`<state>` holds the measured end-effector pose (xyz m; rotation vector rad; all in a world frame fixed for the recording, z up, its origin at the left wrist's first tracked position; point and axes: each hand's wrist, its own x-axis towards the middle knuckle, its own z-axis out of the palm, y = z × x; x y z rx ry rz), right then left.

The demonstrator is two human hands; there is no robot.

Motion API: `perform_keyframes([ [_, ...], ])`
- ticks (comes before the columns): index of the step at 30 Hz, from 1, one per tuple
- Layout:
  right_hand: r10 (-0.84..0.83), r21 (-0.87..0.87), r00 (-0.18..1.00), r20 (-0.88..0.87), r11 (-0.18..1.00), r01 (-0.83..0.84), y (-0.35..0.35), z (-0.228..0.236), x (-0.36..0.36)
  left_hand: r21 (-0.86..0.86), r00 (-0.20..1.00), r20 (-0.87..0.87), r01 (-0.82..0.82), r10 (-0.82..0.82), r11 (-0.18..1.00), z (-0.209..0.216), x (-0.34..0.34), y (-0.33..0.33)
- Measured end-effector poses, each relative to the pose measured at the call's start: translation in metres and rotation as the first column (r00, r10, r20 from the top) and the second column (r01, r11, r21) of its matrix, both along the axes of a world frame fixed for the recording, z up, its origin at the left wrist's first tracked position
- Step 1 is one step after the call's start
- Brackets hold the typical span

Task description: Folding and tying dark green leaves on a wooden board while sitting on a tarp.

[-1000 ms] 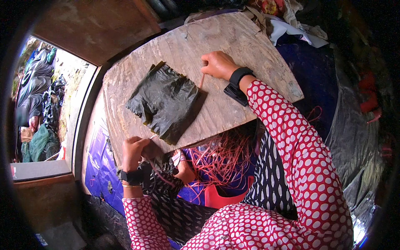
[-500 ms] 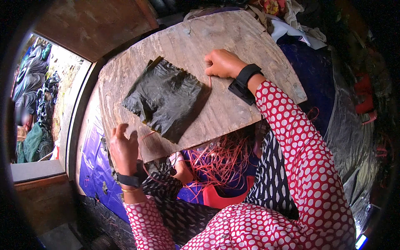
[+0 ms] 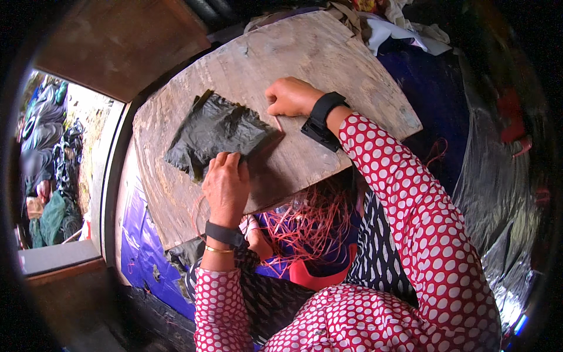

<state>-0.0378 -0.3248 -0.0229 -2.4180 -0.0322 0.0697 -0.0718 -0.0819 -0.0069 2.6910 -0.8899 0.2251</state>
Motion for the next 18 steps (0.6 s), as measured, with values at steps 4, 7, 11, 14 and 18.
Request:
perform_keyframes([
  [4, -0.003, -0.036, 0.989, 0.151, 0.999, 0.009, -0.003, -0.006, 0.000, -0.180, 0.998, -0.068, -0.025, 0.013, 0.983, 0.006, 0.008, 0.002],
  [7, -0.106, -0.042, 0.981, 0.163, 0.993, 0.114, 0.001, -0.007, 0.001, -0.282, 0.996, -0.088, 0.001, -0.027, 0.960, 0.018, 0.013, 0.010],
  [11, -0.249, -0.036, 0.962, 0.114, 0.966, 0.255, 0.006, -0.002, 0.004, -0.313, 0.994, -0.061, 0.071, -0.094, 0.947, 0.029, 0.007, 0.009],
  [14, -0.297, -0.092, 0.938, 0.180, 0.944, 0.317, 0.008, -0.001, 0.008, -0.235, 0.992, 0.028, 0.125, -0.121, 0.964, 0.036, -0.005, 0.000],
  [18, -0.342, -0.137, 0.921, 0.184, 0.919, 0.369, 0.011, 0.001, 0.008, -0.058, 0.990, 0.037, 0.139, -0.137, 0.989, 0.029, -0.028, -0.010],
])
